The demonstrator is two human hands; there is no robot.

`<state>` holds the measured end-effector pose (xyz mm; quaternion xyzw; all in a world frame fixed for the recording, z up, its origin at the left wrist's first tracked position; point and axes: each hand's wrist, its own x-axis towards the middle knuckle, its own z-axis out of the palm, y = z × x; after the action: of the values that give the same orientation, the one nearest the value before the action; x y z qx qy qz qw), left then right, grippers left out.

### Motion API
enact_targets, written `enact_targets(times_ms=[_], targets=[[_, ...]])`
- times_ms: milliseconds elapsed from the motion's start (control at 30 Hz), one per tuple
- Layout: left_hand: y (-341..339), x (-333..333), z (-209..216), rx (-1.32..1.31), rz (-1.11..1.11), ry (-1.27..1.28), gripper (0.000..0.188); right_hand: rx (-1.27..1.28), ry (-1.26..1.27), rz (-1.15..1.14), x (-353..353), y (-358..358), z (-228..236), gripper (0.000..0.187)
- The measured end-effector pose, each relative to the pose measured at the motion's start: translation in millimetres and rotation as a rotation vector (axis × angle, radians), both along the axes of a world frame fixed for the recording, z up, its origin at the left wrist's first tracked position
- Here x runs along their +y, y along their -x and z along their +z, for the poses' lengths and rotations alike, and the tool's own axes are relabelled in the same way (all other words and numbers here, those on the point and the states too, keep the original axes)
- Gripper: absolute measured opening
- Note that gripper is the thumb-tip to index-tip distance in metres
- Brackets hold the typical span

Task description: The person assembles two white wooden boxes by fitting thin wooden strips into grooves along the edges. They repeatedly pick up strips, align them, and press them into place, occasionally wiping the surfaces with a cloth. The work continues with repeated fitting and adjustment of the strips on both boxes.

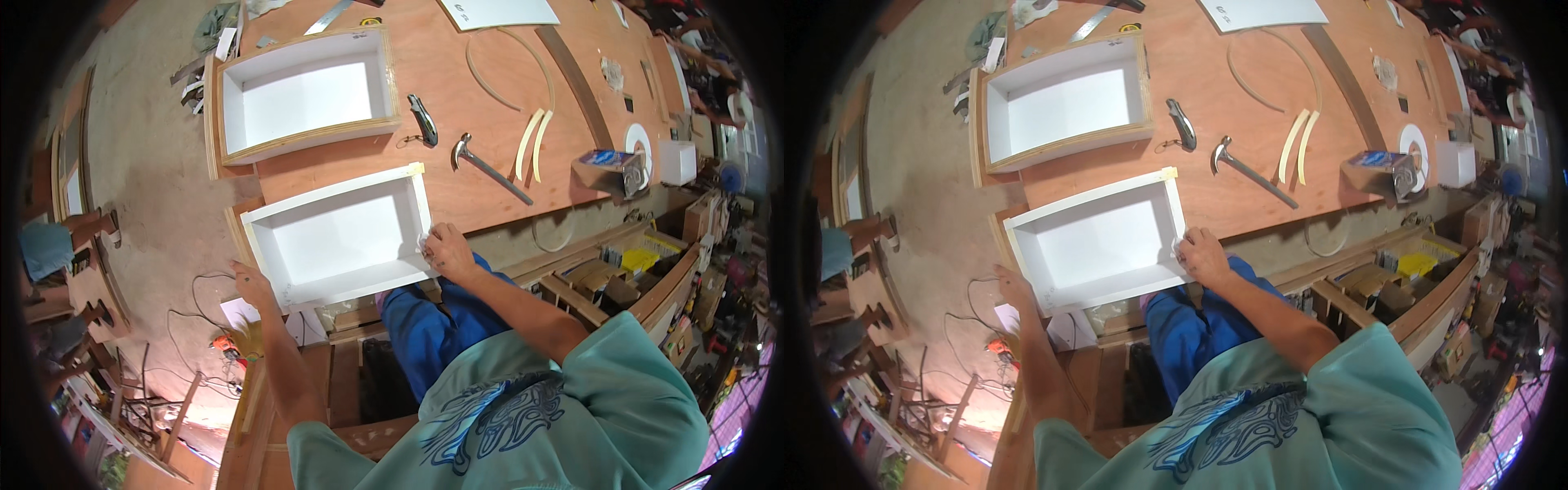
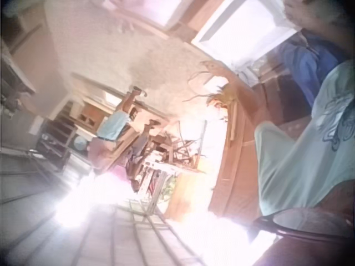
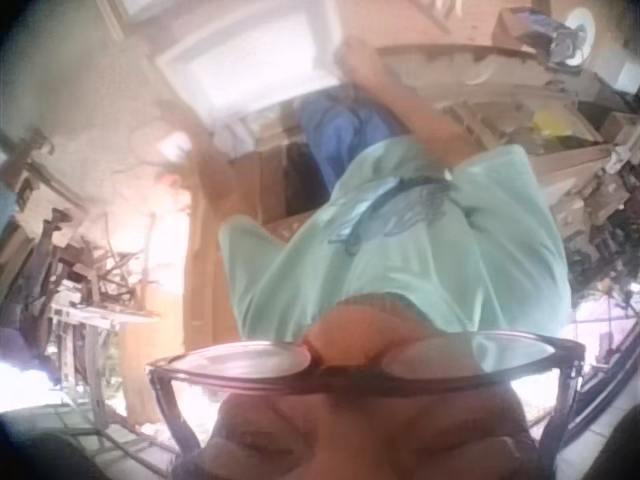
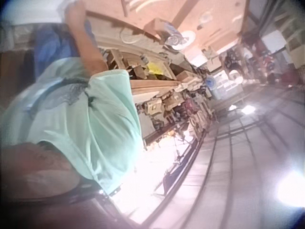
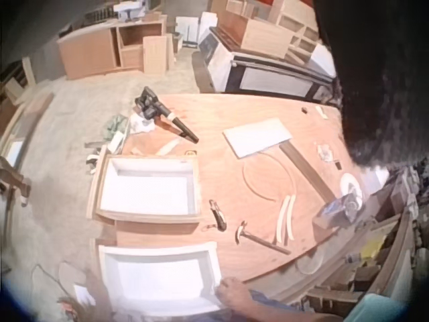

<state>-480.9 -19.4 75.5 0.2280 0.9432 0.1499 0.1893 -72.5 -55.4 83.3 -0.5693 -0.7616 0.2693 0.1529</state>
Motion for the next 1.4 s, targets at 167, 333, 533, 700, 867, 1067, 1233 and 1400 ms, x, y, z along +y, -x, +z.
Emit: enact_targets(times_ms=[167,333,533,700,867,1067,1233,1400], targets=[[28,-11,-29,0.237,-0.114,-0.060,0.072,0.015,-0.069,-0.307,57,6,-15,0.009],[-97,-1,37,0.109,-0.659,-0.326,0.032,1.034,0.807,-0.682,113,-75,14,0.015],[-331,8,151,-0.437,-1.129,-0.656,0.050,1.845,1.146,-0.401,91,-83,115,0.037],[-374,-1,135,0.041,-1.153,-0.581,0.033,1.743,1.256,-0.547,71,-73,142,0.034],[-372,-4,144,0.036,-0.972,-0.476,0.028,1.478,1.271,-0.467,66,-68,142,0.034],[-362,17,160,-0.212,-0.566,-0.538,0.028,1.297,1.058,-0.140,78,-78,149,0.033],[-289,17,150,-0.296,-0.245,-0.472,0.034,1.121,0.838,0.238,73,-50,232,0.040],[-286,-25,138,-1.027,-0.049,-0.681,0.020,0.407,0.055,0.682,77,-19,246,0.070]])
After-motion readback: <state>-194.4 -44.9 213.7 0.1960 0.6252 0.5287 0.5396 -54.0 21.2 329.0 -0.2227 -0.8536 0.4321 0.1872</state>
